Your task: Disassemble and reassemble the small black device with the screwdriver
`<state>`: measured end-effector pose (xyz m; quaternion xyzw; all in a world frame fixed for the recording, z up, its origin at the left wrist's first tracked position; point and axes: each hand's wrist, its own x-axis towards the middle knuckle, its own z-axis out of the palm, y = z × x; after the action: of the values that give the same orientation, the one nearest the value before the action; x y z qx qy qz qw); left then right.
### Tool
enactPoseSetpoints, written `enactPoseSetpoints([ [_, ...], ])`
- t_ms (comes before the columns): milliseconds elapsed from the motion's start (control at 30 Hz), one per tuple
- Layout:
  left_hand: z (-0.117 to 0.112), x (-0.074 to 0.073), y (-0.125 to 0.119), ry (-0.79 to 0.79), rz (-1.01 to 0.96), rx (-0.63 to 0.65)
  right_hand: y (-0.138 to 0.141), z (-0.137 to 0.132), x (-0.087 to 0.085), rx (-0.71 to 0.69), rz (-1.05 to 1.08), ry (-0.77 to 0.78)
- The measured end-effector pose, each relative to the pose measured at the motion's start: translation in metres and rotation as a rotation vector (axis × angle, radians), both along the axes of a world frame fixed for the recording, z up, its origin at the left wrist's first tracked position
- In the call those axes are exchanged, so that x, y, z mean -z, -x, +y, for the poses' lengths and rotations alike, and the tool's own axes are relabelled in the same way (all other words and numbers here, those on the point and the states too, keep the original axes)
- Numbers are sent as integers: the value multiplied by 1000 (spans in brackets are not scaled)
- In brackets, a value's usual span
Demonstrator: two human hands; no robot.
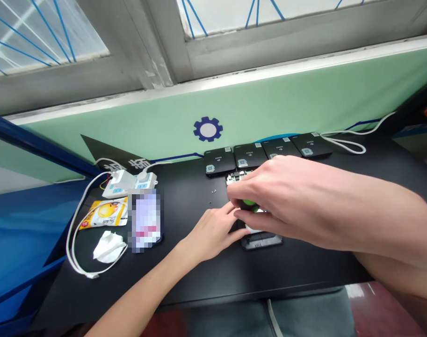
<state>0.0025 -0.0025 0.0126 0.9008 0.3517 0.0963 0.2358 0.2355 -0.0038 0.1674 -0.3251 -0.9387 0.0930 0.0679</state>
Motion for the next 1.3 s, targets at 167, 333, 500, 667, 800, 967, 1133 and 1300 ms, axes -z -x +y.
enactPoseSetpoints([
  [167,1,0,1,8,-34,1,4,-2,1,24,-8,-79],
  [333,2,2,0,26,-68,-4,8,-5,-1,45,-25,-90],
  [500,2,5,1,6,-56,6,6,-5,0,37,-16,-83],
  [667,2,6,1,-7,-65,10,5,-6,1,60,-6,-51],
  [800,2,5,1,-5,-79,-8,4,-5,3,73,36,-20],
  [967,2,7,2,-34,-80,0,-6,-2,11,37,116,0],
  [1133,3,7,3,-63,-63,11,-15,-2,14,26,185,35],
  [1300,2,6,3,-89,-104,22,-14,3,19,-15,195,51],
])
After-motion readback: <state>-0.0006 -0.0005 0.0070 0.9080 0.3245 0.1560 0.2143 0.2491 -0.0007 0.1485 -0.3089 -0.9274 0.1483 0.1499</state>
